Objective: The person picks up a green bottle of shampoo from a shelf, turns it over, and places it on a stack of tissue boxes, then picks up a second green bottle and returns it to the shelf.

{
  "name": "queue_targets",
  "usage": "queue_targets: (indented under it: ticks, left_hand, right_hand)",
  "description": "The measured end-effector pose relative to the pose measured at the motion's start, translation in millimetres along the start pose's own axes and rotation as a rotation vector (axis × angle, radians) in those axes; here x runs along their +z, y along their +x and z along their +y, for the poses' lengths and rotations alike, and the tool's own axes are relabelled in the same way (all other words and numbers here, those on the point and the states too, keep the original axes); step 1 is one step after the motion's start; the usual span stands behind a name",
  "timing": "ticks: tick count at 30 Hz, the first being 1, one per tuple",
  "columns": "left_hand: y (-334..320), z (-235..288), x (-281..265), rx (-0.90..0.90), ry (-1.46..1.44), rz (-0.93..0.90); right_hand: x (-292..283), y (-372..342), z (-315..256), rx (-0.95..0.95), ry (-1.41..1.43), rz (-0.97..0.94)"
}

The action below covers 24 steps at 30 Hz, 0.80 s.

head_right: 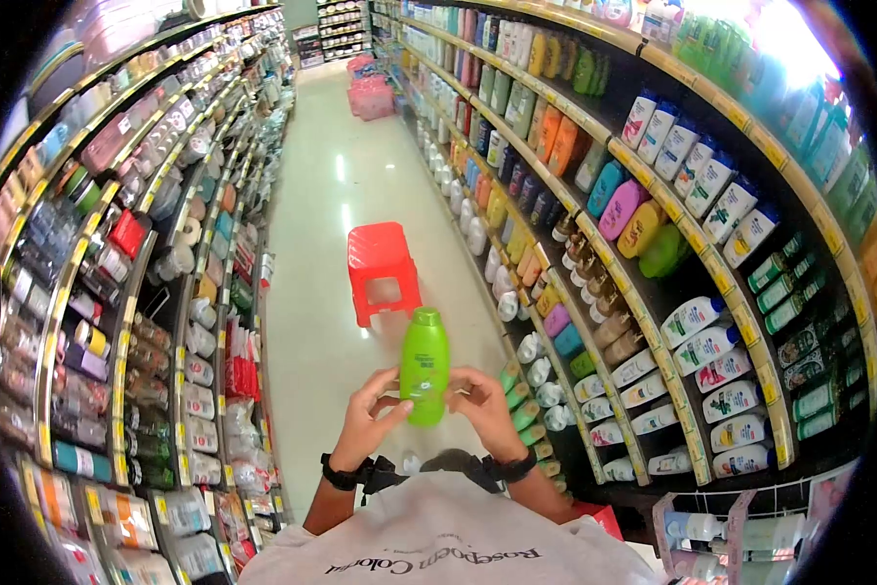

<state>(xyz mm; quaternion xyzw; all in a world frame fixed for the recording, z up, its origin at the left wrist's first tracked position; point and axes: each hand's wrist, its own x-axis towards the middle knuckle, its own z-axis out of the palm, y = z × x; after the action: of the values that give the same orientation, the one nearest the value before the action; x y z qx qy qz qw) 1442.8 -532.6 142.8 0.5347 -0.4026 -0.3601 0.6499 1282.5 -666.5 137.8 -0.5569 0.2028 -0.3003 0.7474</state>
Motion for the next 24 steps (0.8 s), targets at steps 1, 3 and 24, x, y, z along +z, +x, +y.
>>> queue_targets:
  ticks: [1, 3, 24]
  left_hand:
    - [11, -3, -7, -0.011, 0.005, -0.006]
    - [33, -11, -21, -0.026, 0.023, -0.028]
    - [376, -67, -37, -0.07, -0.017, -0.212]
  right_hand:
    - [0, 9, 3, 0.005, 0.003, 0.001]
    - [2, 27, 7, 0.027, 0.005, 0.035]
    - [-102, 306, -1, -0.14, -0.013, 0.299]
